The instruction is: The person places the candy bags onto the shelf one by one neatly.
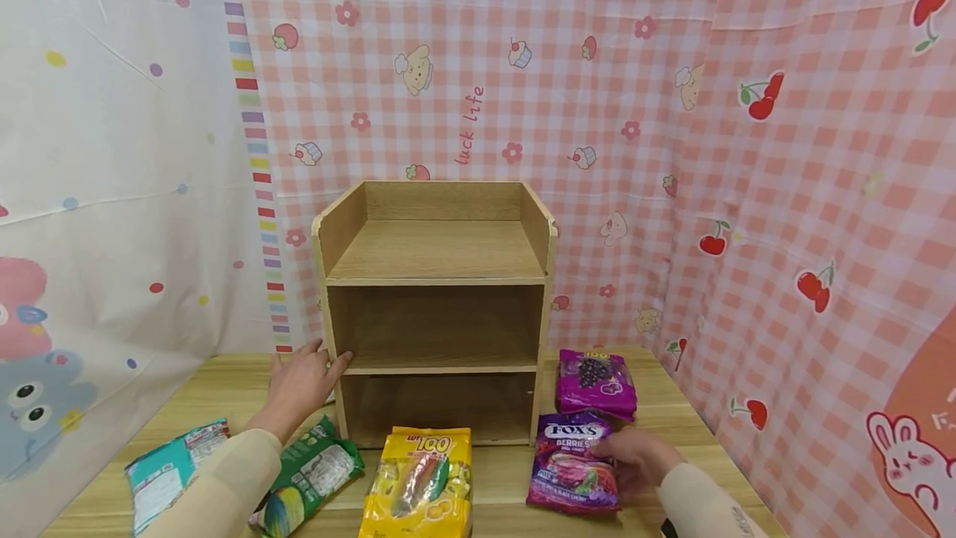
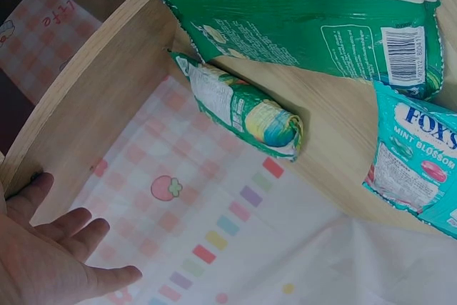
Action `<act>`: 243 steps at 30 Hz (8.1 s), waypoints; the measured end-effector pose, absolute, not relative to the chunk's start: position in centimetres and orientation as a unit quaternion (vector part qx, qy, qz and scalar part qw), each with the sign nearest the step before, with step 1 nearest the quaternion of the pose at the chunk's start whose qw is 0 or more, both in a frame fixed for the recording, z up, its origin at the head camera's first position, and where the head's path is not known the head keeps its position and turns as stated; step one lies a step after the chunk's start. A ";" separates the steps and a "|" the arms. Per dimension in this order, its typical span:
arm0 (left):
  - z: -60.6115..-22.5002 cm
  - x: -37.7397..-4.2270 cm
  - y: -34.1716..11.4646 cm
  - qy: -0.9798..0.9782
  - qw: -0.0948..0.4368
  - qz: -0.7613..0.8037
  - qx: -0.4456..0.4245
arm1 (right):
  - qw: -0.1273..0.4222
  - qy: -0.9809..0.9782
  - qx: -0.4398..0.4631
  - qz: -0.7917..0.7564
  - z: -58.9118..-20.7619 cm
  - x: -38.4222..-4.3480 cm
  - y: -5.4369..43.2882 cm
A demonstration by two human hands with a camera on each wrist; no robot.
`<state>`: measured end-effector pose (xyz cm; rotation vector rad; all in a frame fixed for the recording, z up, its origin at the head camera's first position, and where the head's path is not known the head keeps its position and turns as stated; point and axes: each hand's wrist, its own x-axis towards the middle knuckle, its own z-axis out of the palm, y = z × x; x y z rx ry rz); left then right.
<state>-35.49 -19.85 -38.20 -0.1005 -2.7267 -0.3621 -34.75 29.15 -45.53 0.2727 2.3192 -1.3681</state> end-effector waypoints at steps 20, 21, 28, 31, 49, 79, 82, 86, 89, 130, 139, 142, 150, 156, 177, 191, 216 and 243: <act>-38.1 -35.5 -19.9 -0.974 0.197 -0.111 -0.032 | 0.153 0.882 0.003 -0.446 -37.3 -33.9 29.1; -38.1 -35.5 -19.9 -0.974 0.197 -0.110 -0.032 | 0.150 0.881 -0.003 -0.449 -36.7 -33.9 29.2; -38.0 -35.3 -19.8 -0.974 0.193 -0.110 -0.034 | 0.110 0.871 -0.027 -0.478 -33.4 -34.8 30.0; -38.0 -35.3 -19.8 -0.974 0.192 -0.115 -0.033 | 0.087 0.870 -0.024 -0.484 -32.3 -35.1 30.1; -37.9 -35.2 -19.7 -0.973 0.196 -0.120 -0.031 | -0.023 0.868 -0.004 -0.497 -24.0 -36.0 30.4; -38.0 -35.4 -19.9 -0.973 0.198 -0.113 -0.031 | -0.155 0.837 0.076 -0.520 -11.5 -35.6 29.1; -38.0 -35.5 -19.9 -0.973 0.199 -0.114 -0.031 | -0.160 0.832 0.073 -0.527 -10.8 -35.6 28.5; -37.9 -35.5 -19.9 -0.973 0.197 -0.116 -0.030 | -0.158 0.825 0.066 -0.539 -10.0 -35.7 27.1; -37.9 -35.5 -20.0 -0.973 0.193 -0.119 -0.029 | -0.156 0.817 0.061 -0.552 -9.5 -36.0 25.6; -38.1 -35.7 -20.0 -0.974 0.190 -0.117 -0.027 | -0.153 0.949 -0.178 -0.213 -13.8 -37.3 13.6; -38.0 -35.6 -20.0 -0.973 0.193 -0.123 -0.025 | -0.254 0.921 -0.293 -0.030 -18.5 -35.5 12.5; -38.1 -35.6 -20.0 -0.973 0.193 -0.124 -0.023 | -0.337 0.881 -0.331 -0.021 -20.9 -35.3 12.6; -38.1 -35.4 -19.9 -0.972 0.192 -0.131 -0.023 | -0.457 0.817 -0.351 -0.002 -26.5 -36.1 13.3; -38.3 -35.4 -19.9 -0.973 0.189 -0.133 -0.025 | -0.432 0.835 -0.340 0.012 -27.8 -36.3 13.0; -38.0 -35.3 -19.8 -0.973 0.180 -0.144 -0.027 | -0.385 0.870 -0.307 0.011 -27.6 -37.4 12.7; -38.1 -35.3 -19.8 -0.973 0.179 -0.142 -0.027 | -0.309 0.906 -0.290 -0.018 -26.5 -37.7 12.4; -38.2 -35.3 -19.9 -0.972 0.185 -0.143 -0.030 | -0.218 0.941 -0.260 -0.011 -25.2 -38.7 12.2; -38.1 -35.4 -19.8 -0.973 0.181 -0.143 -0.025 | -0.192 0.942 -0.274 -0.006 -24.2 -38.8 12.3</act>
